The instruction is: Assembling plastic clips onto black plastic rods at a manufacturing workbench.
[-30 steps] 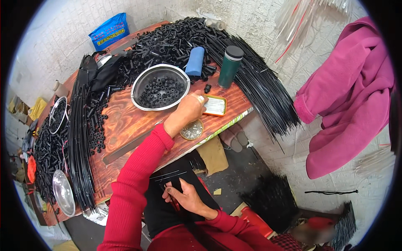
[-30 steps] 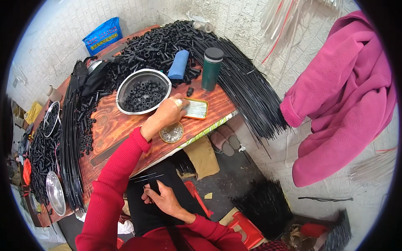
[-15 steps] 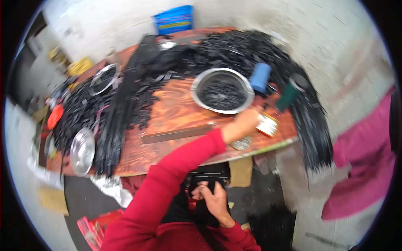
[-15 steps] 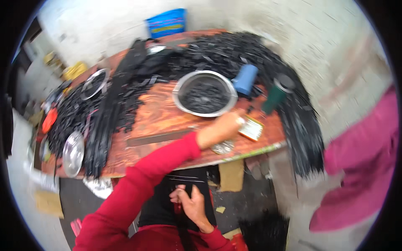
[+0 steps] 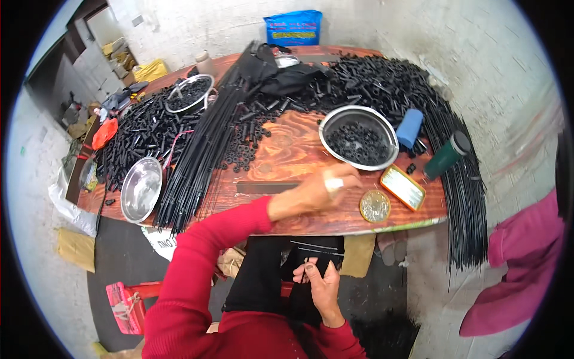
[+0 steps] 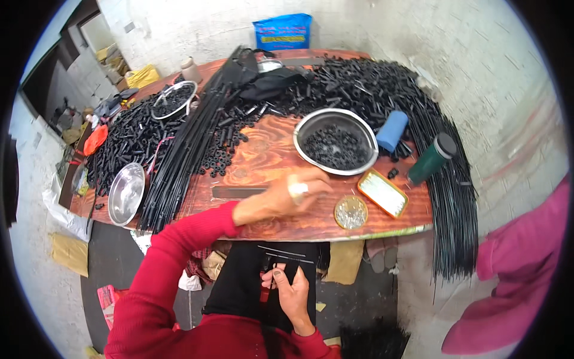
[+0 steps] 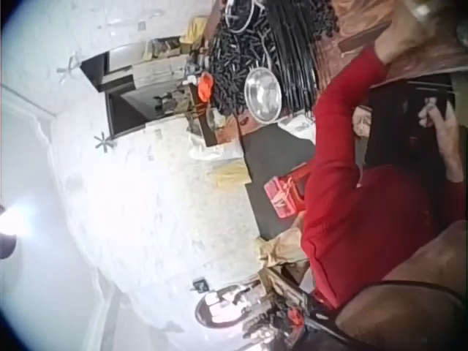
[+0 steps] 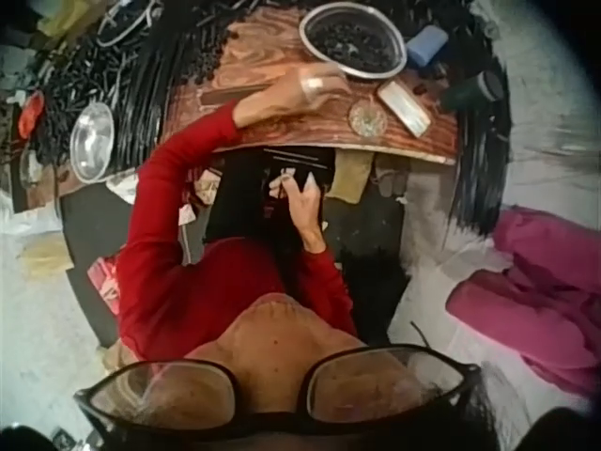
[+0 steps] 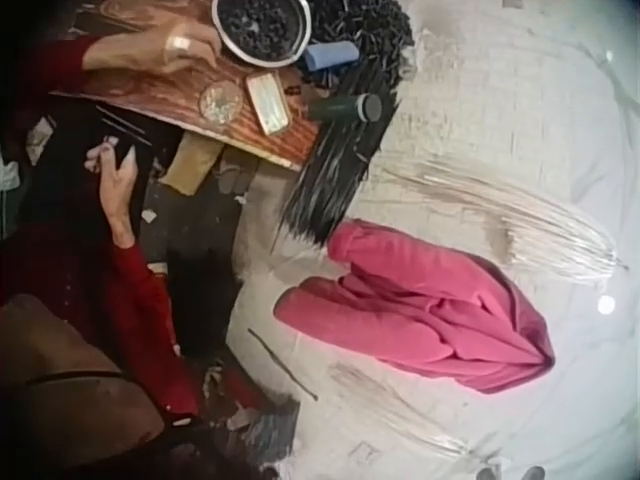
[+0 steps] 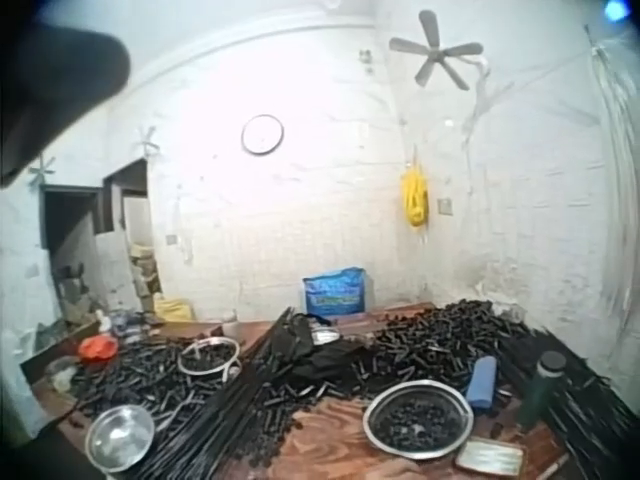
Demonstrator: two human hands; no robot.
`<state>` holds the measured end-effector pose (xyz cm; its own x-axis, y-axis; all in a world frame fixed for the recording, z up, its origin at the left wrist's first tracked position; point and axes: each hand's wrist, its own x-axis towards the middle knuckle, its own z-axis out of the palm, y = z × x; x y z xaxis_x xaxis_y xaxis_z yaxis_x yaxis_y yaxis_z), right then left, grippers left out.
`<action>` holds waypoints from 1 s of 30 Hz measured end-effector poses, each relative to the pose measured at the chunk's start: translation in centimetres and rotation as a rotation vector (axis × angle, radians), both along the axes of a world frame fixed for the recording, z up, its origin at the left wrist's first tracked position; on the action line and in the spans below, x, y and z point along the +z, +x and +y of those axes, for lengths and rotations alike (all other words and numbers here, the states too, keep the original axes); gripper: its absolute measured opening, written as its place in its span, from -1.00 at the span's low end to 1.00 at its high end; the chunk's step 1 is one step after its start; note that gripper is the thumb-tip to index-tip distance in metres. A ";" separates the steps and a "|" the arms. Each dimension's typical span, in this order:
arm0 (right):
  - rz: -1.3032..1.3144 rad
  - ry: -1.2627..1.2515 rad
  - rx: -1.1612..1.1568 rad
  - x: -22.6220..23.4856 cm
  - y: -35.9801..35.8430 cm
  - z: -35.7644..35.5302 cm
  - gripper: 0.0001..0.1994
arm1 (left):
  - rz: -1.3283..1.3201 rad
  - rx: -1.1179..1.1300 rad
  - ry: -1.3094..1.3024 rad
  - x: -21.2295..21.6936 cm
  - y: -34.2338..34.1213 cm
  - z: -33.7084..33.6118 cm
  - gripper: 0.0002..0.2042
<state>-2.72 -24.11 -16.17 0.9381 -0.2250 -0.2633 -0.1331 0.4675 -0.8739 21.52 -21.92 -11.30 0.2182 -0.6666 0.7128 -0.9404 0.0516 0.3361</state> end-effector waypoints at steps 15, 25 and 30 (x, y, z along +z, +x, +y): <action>-0.068 0.002 0.051 -0.4 -0.7 0.4 -0.85 | 0.188 0.224 0.148 -1.0 1.2 5.4 -0.82; -0.047 -0.006 0.068 -0.1 -0.6 0.0 -0.82 | 0.184 0.140 0.192 -2.1 0.0 4.2 -0.81; -0.021 -0.060 0.047 0.2 -0.4 -0.3 -0.85 | 0.144 0.112 0.230 -2.6 0.3 4.2 -0.82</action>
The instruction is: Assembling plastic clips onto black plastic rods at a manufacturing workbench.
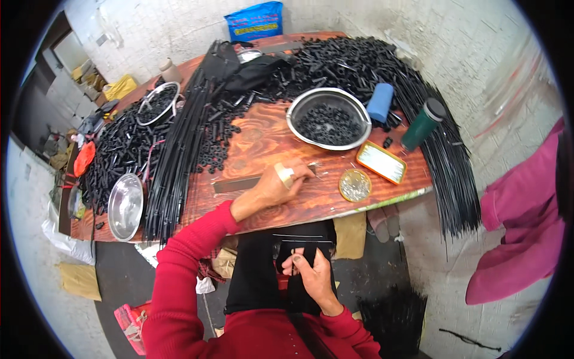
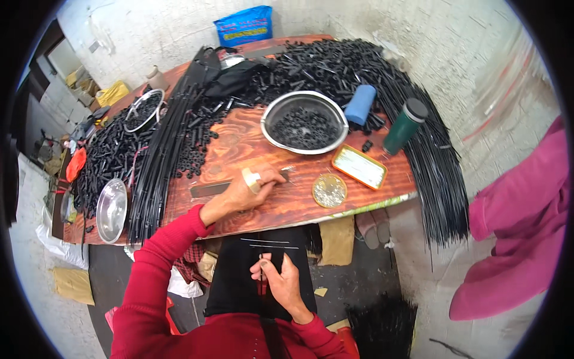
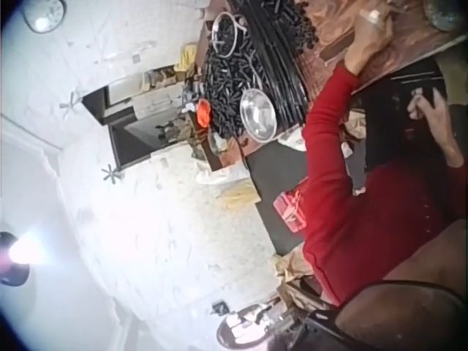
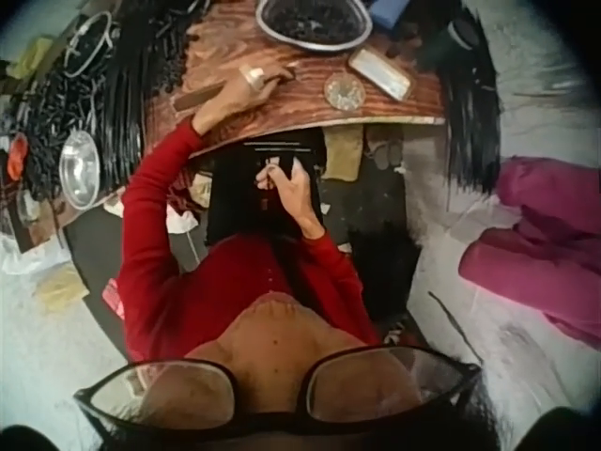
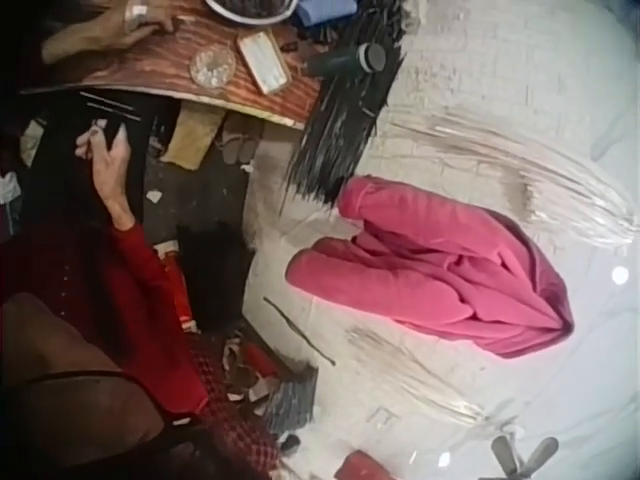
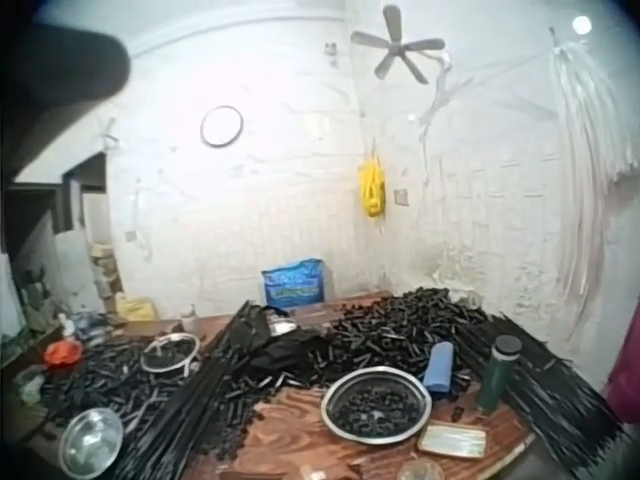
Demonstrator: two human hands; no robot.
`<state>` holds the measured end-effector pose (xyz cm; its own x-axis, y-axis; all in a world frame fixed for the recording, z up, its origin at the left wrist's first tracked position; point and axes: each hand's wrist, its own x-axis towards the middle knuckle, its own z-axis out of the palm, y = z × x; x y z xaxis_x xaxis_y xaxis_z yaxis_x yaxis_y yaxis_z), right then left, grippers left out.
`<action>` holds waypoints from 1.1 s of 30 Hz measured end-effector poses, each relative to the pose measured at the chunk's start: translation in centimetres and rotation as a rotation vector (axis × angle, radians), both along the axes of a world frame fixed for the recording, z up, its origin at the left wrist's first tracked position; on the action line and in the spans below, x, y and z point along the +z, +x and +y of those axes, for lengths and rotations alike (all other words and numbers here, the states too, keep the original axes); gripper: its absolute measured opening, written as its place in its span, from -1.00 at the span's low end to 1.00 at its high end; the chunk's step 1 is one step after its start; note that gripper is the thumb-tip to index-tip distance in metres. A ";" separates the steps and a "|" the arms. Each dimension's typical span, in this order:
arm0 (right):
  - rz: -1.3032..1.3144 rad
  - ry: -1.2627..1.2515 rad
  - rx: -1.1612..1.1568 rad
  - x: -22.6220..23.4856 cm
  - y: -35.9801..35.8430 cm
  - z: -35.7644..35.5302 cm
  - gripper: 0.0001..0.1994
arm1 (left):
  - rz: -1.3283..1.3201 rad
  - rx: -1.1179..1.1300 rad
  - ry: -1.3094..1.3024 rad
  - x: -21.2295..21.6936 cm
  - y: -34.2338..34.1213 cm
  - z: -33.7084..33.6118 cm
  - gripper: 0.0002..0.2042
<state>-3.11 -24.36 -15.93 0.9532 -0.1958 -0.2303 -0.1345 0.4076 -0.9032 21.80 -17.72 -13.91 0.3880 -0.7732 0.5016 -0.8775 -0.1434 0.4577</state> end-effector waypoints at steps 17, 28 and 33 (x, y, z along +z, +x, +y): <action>0.045 0.026 -0.005 -0.9 1.5 -0.8 -0.80 | 0.662 0.423 -0.141 -1.9 13.3 -1.5 -0.79; 0.089 0.036 -0.063 -1.8 2.2 -2.4 -0.79 | 0.955 0.254 0.201 0.5 16.5 -3.8 -0.67; 0.146 0.009 -0.071 -1.8 2.7 -2.9 -0.80 | 0.307 0.329 0.073 0.5 21.7 -5.5 -0.81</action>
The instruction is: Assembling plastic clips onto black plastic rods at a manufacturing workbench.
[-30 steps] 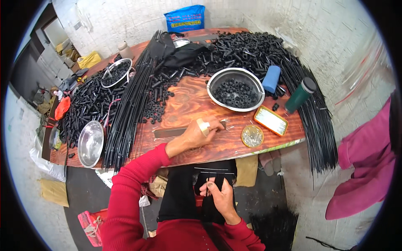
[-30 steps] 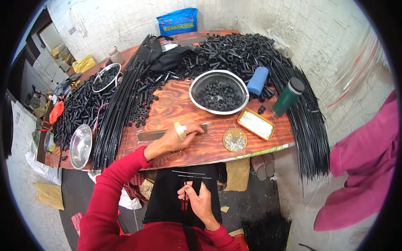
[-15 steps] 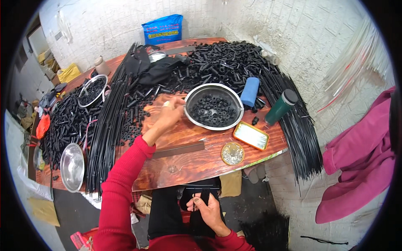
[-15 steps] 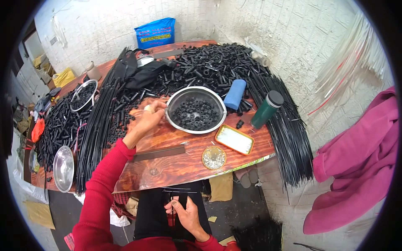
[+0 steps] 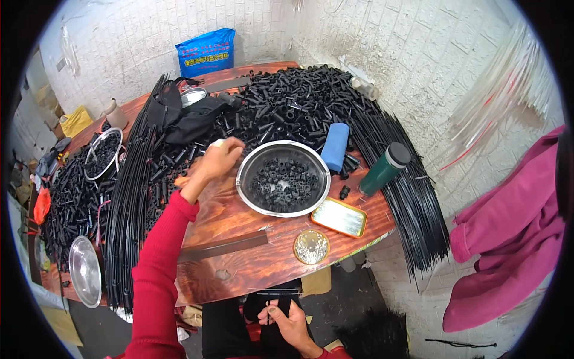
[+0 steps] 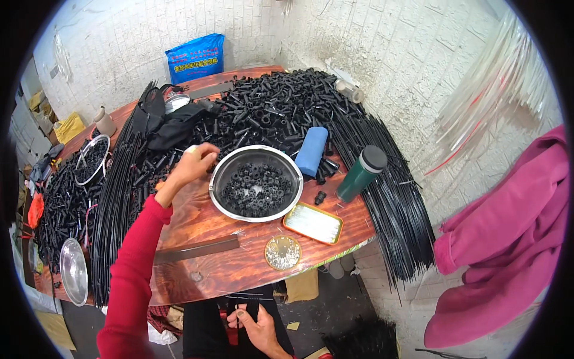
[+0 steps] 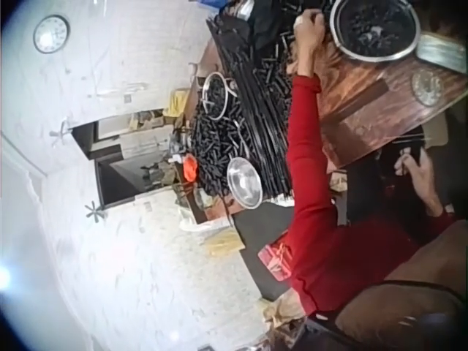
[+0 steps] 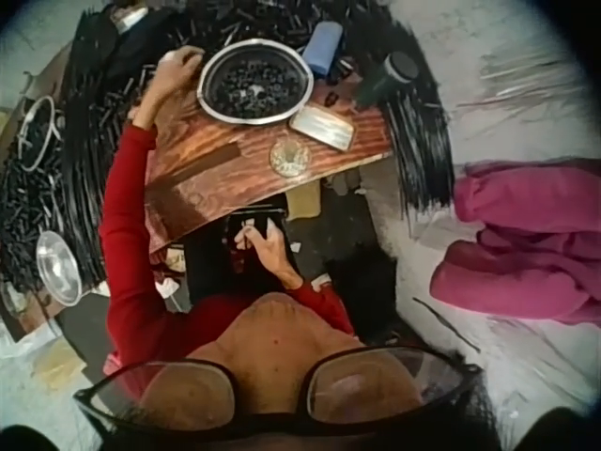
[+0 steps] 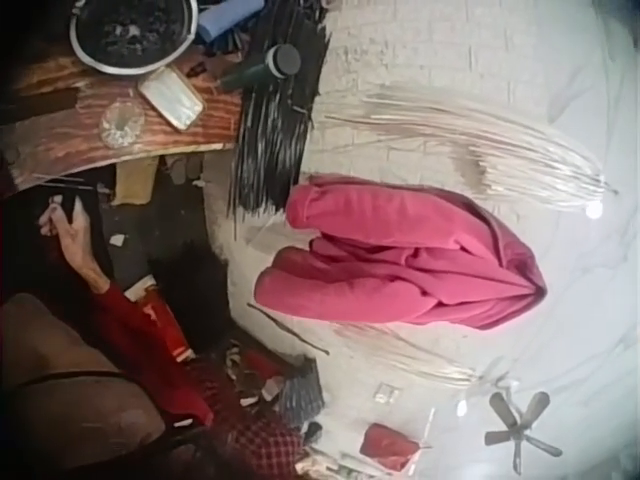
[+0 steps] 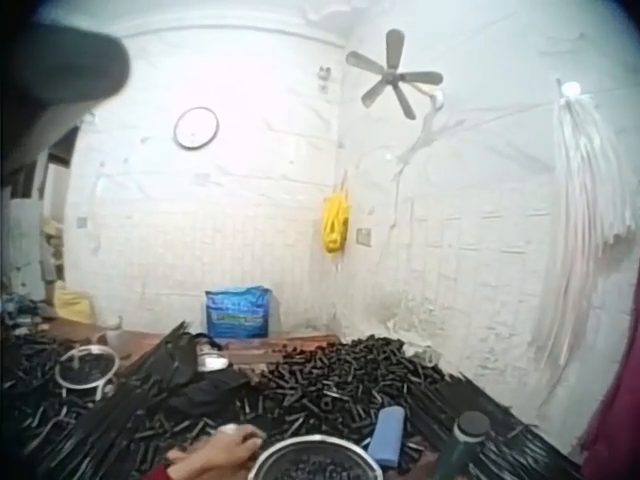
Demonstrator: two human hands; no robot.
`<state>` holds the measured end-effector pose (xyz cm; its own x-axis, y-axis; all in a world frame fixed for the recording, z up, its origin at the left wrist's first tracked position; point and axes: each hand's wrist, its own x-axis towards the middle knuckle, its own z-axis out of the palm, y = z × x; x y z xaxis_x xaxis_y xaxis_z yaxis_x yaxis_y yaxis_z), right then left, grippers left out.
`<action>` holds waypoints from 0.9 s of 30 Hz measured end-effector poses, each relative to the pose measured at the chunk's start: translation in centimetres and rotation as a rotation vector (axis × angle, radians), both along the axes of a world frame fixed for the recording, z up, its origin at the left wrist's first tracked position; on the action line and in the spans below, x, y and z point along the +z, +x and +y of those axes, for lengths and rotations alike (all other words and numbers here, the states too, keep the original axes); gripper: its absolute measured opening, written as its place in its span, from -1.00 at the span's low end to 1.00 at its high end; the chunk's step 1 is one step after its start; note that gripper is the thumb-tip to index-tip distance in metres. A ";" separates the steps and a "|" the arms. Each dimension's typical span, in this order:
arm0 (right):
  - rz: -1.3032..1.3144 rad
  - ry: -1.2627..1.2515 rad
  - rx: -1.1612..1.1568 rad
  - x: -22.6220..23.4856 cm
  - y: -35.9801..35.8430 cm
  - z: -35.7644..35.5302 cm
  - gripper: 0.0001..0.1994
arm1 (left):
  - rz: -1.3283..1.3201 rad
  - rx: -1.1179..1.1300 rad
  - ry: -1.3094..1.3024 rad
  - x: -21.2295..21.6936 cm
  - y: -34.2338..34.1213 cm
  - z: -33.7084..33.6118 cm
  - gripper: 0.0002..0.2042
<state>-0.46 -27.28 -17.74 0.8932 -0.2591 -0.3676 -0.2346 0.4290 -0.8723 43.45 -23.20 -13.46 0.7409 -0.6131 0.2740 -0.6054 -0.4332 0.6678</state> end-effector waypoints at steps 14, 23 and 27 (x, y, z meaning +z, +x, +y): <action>-0.002 0.008 -0.039 0.7 2.9 0.0 -0.78 | -0.629 -0.388 0.264 1.4 6.4 -12.4 -0.64; 0.049 0.063 0.011 -0.2 2.5 0.0 -0.78 | -0.782 -0.431 0.101 1.2 6.1 -3.1 -0.81; 0.013 0.054 0.031 -0.5 2.1 -0.3 -0.77 | -0.768 -0.367 0.195 2.7 3.9 2.0 -0.84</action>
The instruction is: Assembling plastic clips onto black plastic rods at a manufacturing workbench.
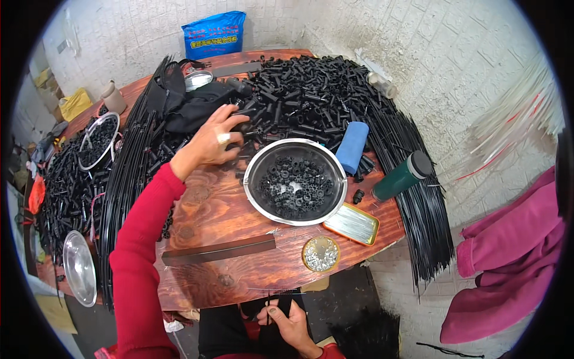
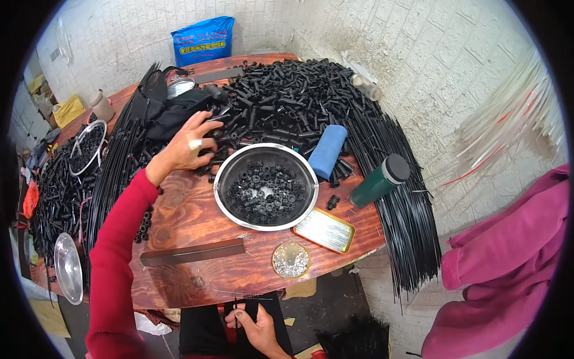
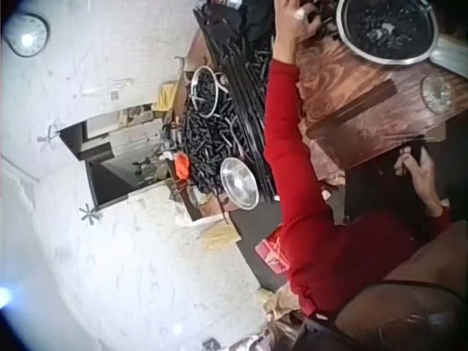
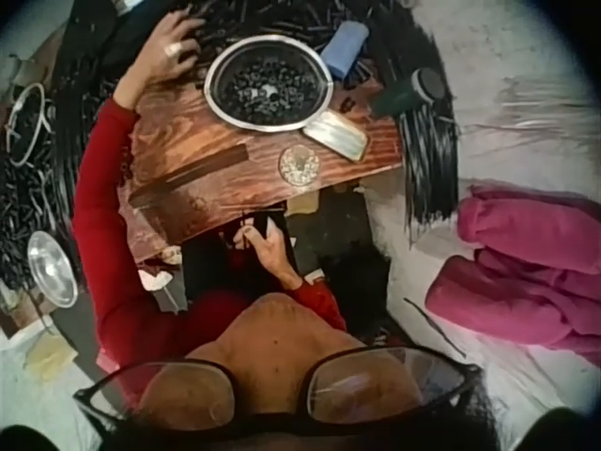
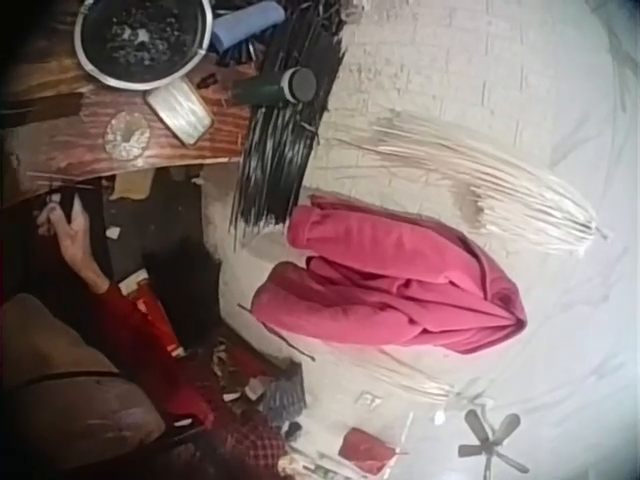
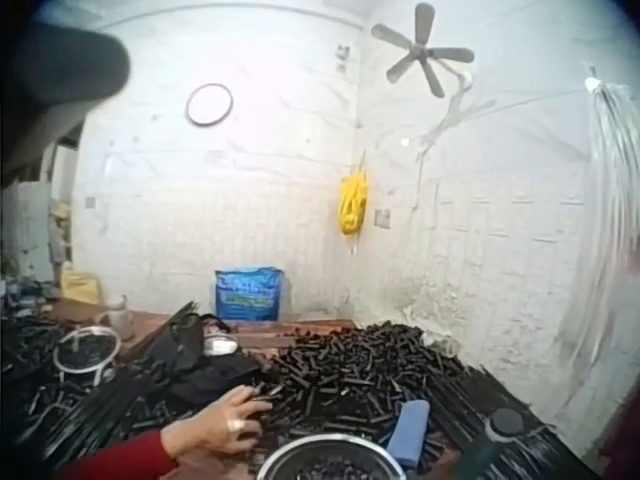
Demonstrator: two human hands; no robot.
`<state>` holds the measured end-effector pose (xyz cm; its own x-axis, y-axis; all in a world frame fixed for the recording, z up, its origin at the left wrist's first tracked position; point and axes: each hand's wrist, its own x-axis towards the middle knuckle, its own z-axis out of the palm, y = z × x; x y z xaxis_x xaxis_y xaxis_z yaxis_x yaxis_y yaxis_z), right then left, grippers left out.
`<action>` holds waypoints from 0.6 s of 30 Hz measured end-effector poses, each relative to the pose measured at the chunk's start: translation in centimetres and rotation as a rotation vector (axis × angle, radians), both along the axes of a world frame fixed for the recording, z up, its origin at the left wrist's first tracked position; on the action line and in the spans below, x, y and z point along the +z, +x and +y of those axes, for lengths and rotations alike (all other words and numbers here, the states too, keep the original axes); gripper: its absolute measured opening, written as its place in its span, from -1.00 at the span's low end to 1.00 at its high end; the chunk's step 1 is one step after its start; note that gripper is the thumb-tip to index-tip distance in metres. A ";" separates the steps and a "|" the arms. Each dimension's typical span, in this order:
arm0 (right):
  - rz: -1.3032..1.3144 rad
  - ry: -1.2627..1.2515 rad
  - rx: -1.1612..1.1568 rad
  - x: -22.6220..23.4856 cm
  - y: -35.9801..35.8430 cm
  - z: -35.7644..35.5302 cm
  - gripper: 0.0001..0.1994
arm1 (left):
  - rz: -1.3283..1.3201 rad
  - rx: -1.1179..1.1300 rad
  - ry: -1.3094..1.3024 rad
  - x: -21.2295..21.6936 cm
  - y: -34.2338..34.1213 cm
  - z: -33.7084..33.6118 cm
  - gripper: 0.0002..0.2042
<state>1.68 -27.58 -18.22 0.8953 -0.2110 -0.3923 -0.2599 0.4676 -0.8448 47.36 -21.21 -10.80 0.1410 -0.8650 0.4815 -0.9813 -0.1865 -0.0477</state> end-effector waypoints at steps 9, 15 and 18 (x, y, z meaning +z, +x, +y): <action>0.000 -0.019 0.065 -0.1 0.4 0.3 -0.78 | 0.046 -0.027 -0.188 0.6 -0.2 -2.0 -0.80; 0.065 0.008 0.003 0.3 0.8 0.8 -0.81 | 0.165 -0.128 -0.005 -3.8 3.2 -11.1 -0.67; 0.079 0.004 -0.026 0.6 1.0 0.5 -0.81 | 0.138 -0.005 0.138 -4.4 2.9 -11.8 -0.66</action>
